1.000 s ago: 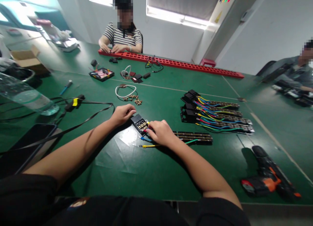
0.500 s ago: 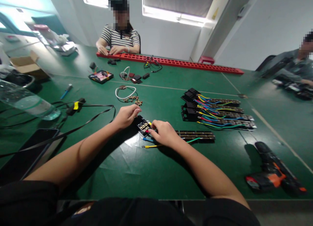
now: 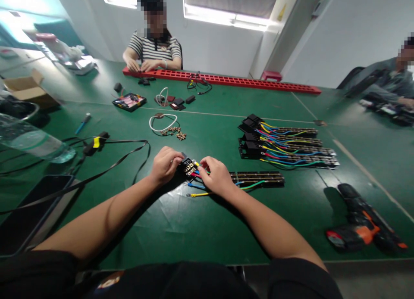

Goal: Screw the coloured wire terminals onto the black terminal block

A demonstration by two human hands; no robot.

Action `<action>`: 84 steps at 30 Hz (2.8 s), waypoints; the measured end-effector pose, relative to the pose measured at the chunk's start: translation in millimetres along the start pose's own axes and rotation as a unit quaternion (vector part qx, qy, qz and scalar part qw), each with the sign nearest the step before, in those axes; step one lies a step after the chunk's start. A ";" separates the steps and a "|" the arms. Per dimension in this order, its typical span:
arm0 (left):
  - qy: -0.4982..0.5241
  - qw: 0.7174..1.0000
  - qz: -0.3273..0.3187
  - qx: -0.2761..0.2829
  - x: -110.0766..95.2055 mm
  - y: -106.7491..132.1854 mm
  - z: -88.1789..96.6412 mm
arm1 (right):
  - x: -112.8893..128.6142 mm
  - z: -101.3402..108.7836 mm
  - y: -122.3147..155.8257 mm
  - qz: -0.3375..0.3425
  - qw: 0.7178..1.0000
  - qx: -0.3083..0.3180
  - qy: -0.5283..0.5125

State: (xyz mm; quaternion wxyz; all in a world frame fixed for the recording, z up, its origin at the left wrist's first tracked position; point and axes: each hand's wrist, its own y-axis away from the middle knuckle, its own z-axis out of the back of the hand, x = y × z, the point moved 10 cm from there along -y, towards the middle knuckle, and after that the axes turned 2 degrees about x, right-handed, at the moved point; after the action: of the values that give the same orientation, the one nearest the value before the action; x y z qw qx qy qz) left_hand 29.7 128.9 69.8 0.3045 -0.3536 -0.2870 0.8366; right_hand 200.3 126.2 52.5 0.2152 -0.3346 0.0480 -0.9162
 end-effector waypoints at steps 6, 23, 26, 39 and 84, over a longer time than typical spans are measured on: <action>-0.003 0.999 0.030 0.032 5.8 1.8 -6.8 | 0.4 -7.1 -2.4 0.004 0.999 0.031 0.017; -0.015 0.999 0.029 0.020 5.6 3.5 -6.0 | -6.8 -19.1 -4.4 -0.029 0.992 0.094 0.080; -0.001 0.999 0.024 0.022 3.7 2.8 -5.4 | -5.8 -19.9 -5.0 -0.028 0.991 0.100 0.082; 0.010 0.999 0.021 0.045 5.2 2.5 -11.3 | -10.2 -18.4 -6.0 -0.051 0.993 0.091 0.054; 0.015 0.996 -0.085 -0.022 -19.9 4.8 1.5 | -3.3 -18.2 -5.9 -0.029 0.993 0.112 -0.004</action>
State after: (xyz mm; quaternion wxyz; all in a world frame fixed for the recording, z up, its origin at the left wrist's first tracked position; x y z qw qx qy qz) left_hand 38.3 111.3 75.6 0.3706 -0.3476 -0.3297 0.7957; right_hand 188.9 131.9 38.0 0.2253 -0.3136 -0.0653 -0.9201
